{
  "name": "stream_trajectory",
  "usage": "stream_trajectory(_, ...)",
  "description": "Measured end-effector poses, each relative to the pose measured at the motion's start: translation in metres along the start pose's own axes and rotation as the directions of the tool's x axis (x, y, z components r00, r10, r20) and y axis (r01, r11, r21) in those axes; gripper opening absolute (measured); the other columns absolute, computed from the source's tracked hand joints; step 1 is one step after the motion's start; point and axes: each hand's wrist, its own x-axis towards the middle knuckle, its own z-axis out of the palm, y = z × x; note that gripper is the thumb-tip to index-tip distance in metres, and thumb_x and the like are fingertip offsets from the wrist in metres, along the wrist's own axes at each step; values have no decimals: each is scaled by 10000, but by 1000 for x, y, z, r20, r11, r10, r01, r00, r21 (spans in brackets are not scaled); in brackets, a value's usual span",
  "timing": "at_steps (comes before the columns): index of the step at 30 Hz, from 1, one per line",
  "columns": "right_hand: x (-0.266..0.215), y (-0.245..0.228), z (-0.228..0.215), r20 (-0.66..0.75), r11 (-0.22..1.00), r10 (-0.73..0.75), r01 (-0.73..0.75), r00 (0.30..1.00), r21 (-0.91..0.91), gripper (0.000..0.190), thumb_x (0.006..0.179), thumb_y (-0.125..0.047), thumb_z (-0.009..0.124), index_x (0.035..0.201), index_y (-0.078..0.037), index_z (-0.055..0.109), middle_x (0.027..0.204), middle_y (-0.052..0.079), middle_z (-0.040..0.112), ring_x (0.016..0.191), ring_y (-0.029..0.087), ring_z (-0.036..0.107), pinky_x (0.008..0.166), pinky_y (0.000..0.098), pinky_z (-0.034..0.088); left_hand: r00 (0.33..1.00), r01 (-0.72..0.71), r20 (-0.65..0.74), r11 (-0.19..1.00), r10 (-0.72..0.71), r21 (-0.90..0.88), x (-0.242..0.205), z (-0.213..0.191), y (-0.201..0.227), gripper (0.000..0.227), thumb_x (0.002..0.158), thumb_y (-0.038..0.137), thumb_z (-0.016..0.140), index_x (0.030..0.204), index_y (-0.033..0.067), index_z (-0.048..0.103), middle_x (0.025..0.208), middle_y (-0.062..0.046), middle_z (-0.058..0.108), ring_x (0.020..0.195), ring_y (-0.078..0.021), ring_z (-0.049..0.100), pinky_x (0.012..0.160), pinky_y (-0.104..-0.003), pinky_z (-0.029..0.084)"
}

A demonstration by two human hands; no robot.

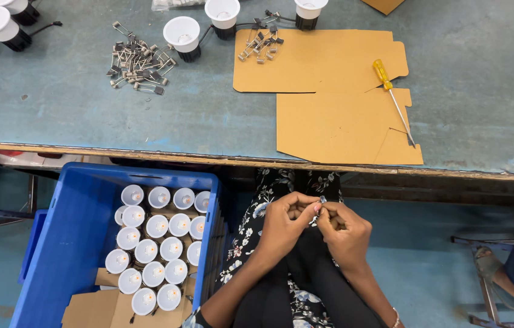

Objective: The person assembles small electronic components, likely LED candles, at a workbench. They pick up white plastic cups and metal clips, insert the clips into the cups, and use a screwdriver to tighten connections. The person handles the components by hand and places the finished items into a blue bin.

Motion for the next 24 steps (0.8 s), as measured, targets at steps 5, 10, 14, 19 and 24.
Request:
stream_trajectory(5, -7, 9, 2, -9, 990, 88, -87, 996, 115, 76, 907, -45, 698, 937, 12, 739, 605, 14, 655, 447, 36, 552, 404, 206, 408, 999, 41, -30, 996, -43, -78, -3, 0, -17, 214, 963, 158, 714, 1063, -31, 718, 859, -29, 730, 718, -34, 635, 614, -196, 515)
stream_trajectory(10, -6, 26, 1, 240, 877, 295, -362, 925, 316, 136, 952, -78, 649, 993, 21, 732, 670, 45, 673, 447, 61, 551, 368, 222, 392, 999, -6, 35, 983, 13, -185, 3, -10, -38, 220, 988, 180, 698, 1076, -22, 687, 887, -26, 715, 761, -45, 634, 647, -200, 521)
stream_trajectory(14, 8, 37, -3, 507, 831, 217, -430, 834, 353, 172, 963, -124, 633, 1057, 0, 704, 768, 38, 695, 544, 74, 617, 442, 215, 453, 1000, -30, -4, 988, 30, -149, 8, -17, -51, 205, 998, 176, 692, 1063, -19, 687, 884, -35, 719, 754, -52, 630, 648, -195, 513)
stream_trajectory(19, 6, 57, -3, 579, 903, 207, -382, 789, 197, 256, 920, -142, 699, 1143, -14, 710, 963, 45, 777, 745, 106, 691, 633, 221, 531, 998, -30, -66, 980, 17, -197, 10, -21, -77, 196, 1003, 156, 688, 1066, -29, 676, 883, -32, 707, 757, -64, 632, 661, -206, 516)
stream_trajectory(24, -24, 93, 15, 482, 972, 235, -209, 844, -109, 285, 932, -184, 730, 1170, -31, 759, 1009, 72, 808, 812, 150, 764, 724, 238, 564, 993, 85, -68, 990, -93, -113, 2, -31, -108, 222, 995, 168, 702, 1080, -37, 691, 887, -69, 734, 779, -109, 679, 697, -237, 557)
